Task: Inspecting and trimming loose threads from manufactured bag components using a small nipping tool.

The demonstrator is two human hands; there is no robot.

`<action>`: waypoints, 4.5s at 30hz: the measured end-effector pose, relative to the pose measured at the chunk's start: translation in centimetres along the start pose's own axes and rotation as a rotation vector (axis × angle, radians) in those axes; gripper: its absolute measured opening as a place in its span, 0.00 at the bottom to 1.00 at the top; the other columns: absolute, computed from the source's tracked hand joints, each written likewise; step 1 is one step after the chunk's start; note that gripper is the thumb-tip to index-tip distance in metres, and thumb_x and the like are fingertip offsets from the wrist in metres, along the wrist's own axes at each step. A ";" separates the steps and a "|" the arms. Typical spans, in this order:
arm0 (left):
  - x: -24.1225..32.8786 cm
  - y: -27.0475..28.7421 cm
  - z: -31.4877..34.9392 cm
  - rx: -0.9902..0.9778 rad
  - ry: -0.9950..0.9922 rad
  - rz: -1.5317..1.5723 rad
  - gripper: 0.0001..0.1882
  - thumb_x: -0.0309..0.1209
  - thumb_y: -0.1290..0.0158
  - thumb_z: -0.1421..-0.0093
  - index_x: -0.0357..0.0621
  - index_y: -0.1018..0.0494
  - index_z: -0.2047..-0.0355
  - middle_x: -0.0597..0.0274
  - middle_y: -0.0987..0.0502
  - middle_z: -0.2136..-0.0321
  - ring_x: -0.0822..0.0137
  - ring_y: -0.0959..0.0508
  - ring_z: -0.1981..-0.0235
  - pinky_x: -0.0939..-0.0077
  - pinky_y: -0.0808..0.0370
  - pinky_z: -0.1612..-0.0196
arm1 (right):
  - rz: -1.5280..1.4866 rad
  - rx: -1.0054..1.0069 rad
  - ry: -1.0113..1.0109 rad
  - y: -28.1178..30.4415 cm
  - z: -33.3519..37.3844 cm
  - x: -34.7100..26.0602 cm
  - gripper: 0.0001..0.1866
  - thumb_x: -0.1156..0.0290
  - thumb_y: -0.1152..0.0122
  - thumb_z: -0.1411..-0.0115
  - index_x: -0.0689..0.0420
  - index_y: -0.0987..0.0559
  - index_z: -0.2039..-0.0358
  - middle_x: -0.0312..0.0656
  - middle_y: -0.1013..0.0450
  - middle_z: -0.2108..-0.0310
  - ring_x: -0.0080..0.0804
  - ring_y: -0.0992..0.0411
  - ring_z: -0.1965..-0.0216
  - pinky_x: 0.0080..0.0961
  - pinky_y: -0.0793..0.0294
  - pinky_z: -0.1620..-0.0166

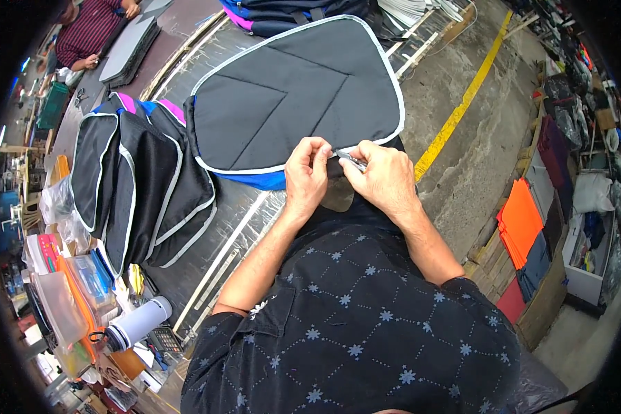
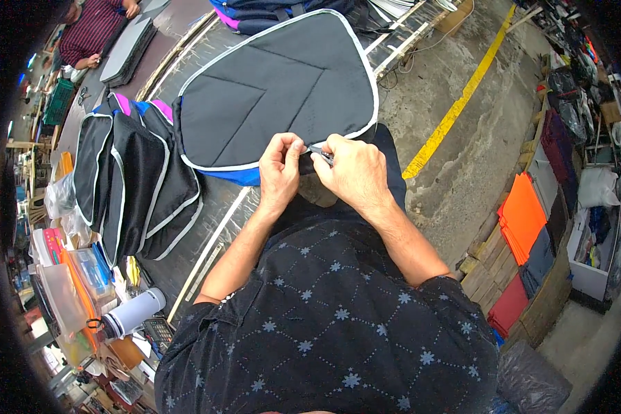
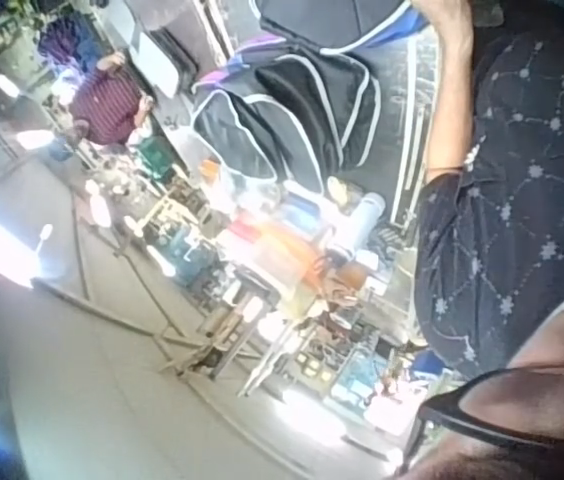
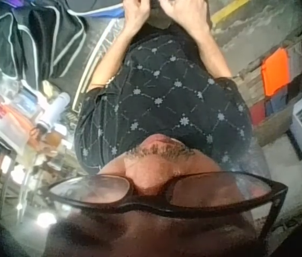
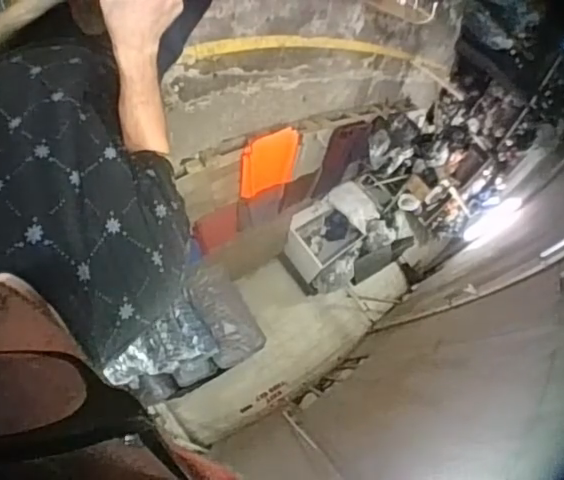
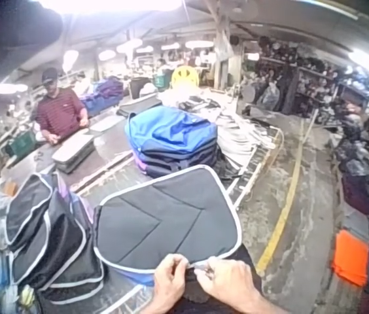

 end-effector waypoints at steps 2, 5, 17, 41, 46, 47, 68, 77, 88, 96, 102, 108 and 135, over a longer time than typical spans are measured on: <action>0.1 0.0 0.1 -0.002 0.001 -0.026 0.04 0.25 0.41 0.29 0.37 0.24 0.62 0.61 0.22 0.71 0.70 0.24 0.70 0.73 0.26 0.65 | 0.020 0.007 0.026 -0.3 0.0 -0.1 0.14 0.57 0.28 0.40 0.55 0.16 0.68 0.45 0.19 0.75 0.48 0.17 0.70 0.44 0.18 0.65; 0.9 -0.1 0.2 -0.004 -0.086 -0.117 0.03 0.23 0.41 0.31 0.37 0.24 0.62 0.58 0.22 0.70 0.64 0.22 0.69 0.68 0.25 0.64 | 0.091 0.029 0.043 -0.6 -0.1 -0.4 0.13 0.58 0.28 0.40 0.54 0.17 0.68 0.45 0.19 0.75 0.48 0.17 0.70 0.44 0.18 0.65; 1.1 0.2 0.8 -0.007 -0.085 -0.146 0.03 0.23 0.40 0.32 0.38 0.23 0.61 0.56 0.20 0.68 0.57 0.19 0.65 0.65 0.23 0.60 | 0.116 0.024 0.089 -0.8 0.3 -0.1 0.13 0.59 0.29 0.38 0.55 0.19 0.68 0.46 0.19 0.73 0.48 0.17 0.70 0.44 0.18 0.66; -1.6 15.6 6.1 0.490 -0.101 -0.505 0.19 0.16 0.48 0.36 0.39 0.29 0.45 0.57 0.28 0.48 0.69 0.26 0.56 0.74 0.26 0.49 | -0.221 0.414 -0.117 -1.3 -4.3 11.7 0.21 0.61 0.28 0.32 0.59 0.30 0.70 0.35 0.38 0.81 0.24 0.40 0.78 0.32 0.36 0.74; -2.1 14.7 4.6 0.453 -0.070 -0.573 0.17 0.20 0.43 0.37 0.41 0.28 0.48 0.60 0.25 0.65 0.66 0.24 0.64 0.71 0.25 0.57 | -0.577 0.429 -0.247 -8.6 -3.5 17.8 0.24 0.60 0.29 0.29 0.57 0.34 0.72 0.29 0.42 0.76 0.20 0.44 0.72 0.25 0.40 0.70; -2.1 14.8 4.6 0.456 -0.083 -0.591 0.17 0.20 0.43 0.37 0.41 0.28 0.48 0.61 0.25 0.65 0.67 0.24 0.64 0.71 0.26 0.58 | -0.597 0.460 -0.255 -9.1 -3.5 17.8 0.24 0.60 0.29 0.30 0.56 0.35 0.73 0.28 0.43 0.76 0.20 0.44 0.72 0.25 0.41 0.70; -3.8 15.5 5.3 0.437 -0.030 -0.638 0.16 0.25 0.41 0.34 0.42 0.29 0.47 0.64 0.25 0.65 0.73 0.26 0.67 0.78 0.29 0.67 | -0.672 0.426 -0.288 -10.6 -3.7 17.9 0.23 0.60 0.31 0.28 0.55 0.34 0.73 0.26 0.43 0.74 0.18 0.44 0.70 0.22 0.40 0.68; -3.3 15.1 4.9 0.465 0.068 -0.557 0.16 0.22 0.42 0.39 0.41 0.28 0.50 0.57 0.27 0.64 0.59 0.24 0.63 0.64 0.26 0.56 | -0.655 0.428 -0.313 -11.6 -3.9 19.1 0.26 0.56 0.30 0.29 0.57 0.33 0.74 0.28 0.40 0.76 0.20 0.43 0.72 0.25 0.39 0.69; -3.8 15.6 5.2 0.448 -0.018 -0.635 0.16 0.24 0.41 0.35 0.41 0.28 0.47 0.65 0.26 0.66 0.73 0.27 0.69 0.76 0.28 0.67 | -0.631 0.440 -0.245 -10.4 -3.6 18.4 0.24 0.58 0.26 0.31 0.55 0.31 0.73 0.26 0.40 0.76 0.18 0.43 0.73 0.22 0.40 0.70; -3.2 15.4 5.1 0.444 0.074 -0.612 0.19 0.25 0.41 0.35 0.41 0.29 0.44 0.63 0.24 0.65 0.71 0.26 0.68 0.74 0.26 0.66 | -0.409 0.451 0.022 -5.5 -1.8 16.0 0.20 0.63 0.16 0.46 0.54 0.19 0.60 0.30 0.34 0.74 0.23 0.38 0.74 0.25 0.35 0.70; -2.6 15.1 4.9 0.405 0.073 -0.574 0.28 0.22 0.43 0.34 0.39 0.34 0.34 0.53 0.22 0.50 0.67 0.23 0.61 0.67 0.22 0.49 | 0.220 0.436 0.491 0.6 -1.8 9.5 0.23 0.52 0.15 0.55 0.47 0.14 0.60 0.29 0.31 0.76 0.31 0.31 0.73 0.34 0.36 0.60; -3.1 15.4 4.7 0.492 -0.046 -0.477 0.38 0.22 0.43 0.35 0.37 0.45 0.27 0.49 0.27 0.46 0.68 0.23 0.64 0.72 0.23 0.59 | 0.104 0.403 0.676 7.3 -2.5 2.0 0.16 0.66 0.13 0.56 0.52 0.14 0.70 0.30 0.34 0.80 0.31 0.35 0.77 0.38 0.36 0.58; 13.5 16.7 -8.2 0.372 -0.360 0.771 0.14 0.34 0.52 0.23 0.36 0.24 0.48 0.57 0.19 0.51 0.67 0.21 0.48 0.69 0.28 0.38 | -0.698 0.761 0.250 9.7 -0.6 6.9 0.15 0.77 0.31 0.31 0.56 0.28 0.73 0.29 0.36 0.72 0.18 0.42 0.69 0.21 0.43 0.64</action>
Point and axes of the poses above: each hand's wrist, its own z-axis away from the middle knuckle, its own y-axis out of the back of the hand, x = y × z, the point moved 4 cm from there along -z, towards the middle knuckle
